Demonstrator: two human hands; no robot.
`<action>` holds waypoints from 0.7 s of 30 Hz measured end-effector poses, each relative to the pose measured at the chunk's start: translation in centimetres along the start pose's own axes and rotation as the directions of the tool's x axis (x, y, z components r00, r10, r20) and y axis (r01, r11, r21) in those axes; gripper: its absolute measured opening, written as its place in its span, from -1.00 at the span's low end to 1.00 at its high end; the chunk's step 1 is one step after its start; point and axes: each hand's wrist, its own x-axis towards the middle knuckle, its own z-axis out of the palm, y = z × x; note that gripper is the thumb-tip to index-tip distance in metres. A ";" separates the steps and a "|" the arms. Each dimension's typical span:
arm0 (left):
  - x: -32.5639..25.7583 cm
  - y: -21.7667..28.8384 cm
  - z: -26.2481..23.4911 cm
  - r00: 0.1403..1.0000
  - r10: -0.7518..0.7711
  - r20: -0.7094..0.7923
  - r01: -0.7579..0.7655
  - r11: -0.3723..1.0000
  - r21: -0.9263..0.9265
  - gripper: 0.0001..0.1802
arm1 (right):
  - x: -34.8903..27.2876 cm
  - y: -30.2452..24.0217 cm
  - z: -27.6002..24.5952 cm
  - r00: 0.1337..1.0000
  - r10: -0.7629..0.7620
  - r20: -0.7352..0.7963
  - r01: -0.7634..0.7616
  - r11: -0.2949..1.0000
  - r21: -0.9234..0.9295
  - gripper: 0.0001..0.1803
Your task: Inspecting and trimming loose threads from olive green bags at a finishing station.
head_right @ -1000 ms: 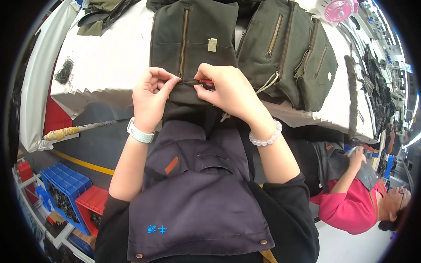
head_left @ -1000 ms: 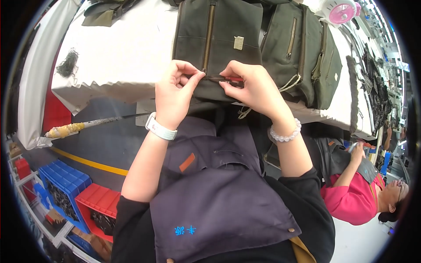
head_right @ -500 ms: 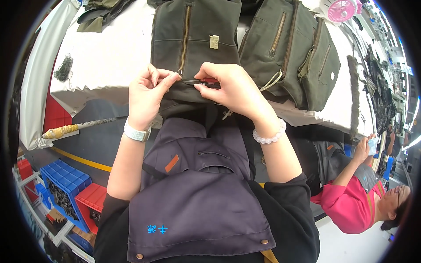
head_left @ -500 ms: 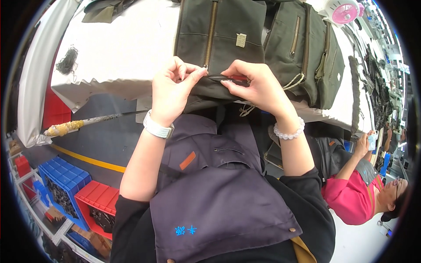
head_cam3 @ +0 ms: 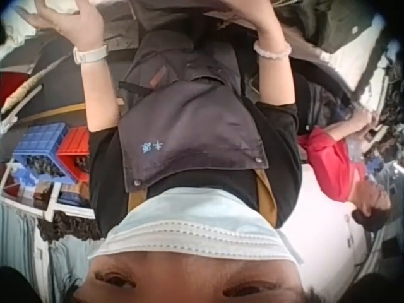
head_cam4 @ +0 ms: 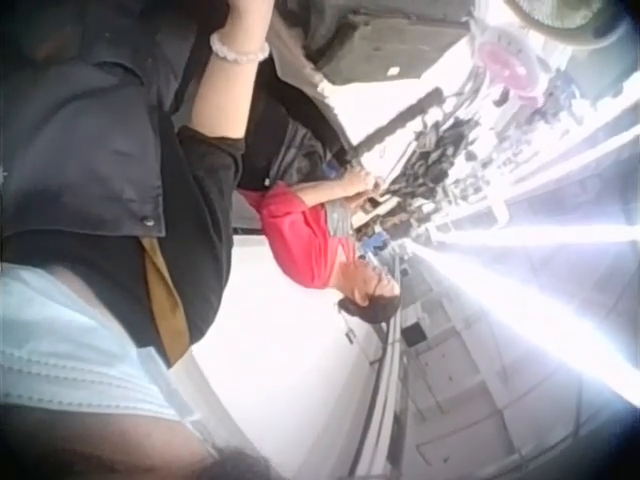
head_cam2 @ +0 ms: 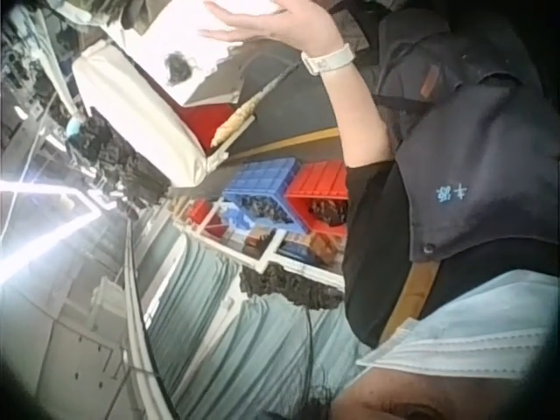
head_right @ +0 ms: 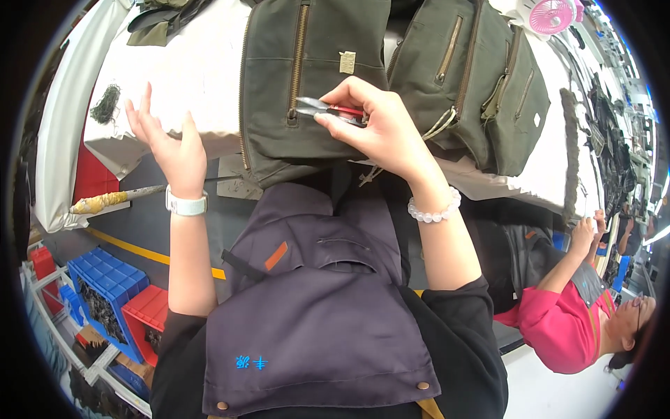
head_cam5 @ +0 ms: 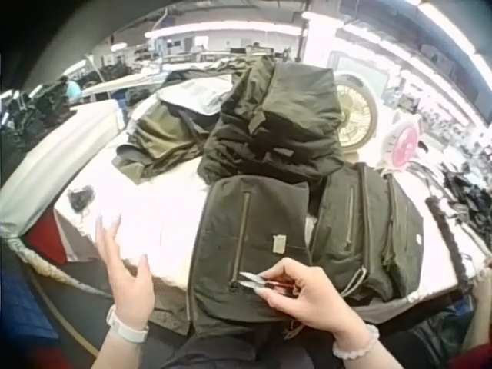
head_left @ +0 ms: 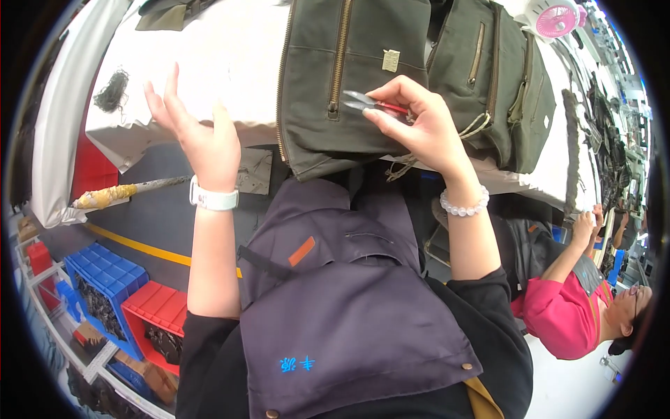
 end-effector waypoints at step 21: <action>-11.1 4.2 -3.9 0.787 -0.270 0.555 0.616 0.293 -0.731 -0.59 | -6.2 -2.8 8.0 0.926 -0.362 -0.108 0.346 0.927 -0.148 -0.69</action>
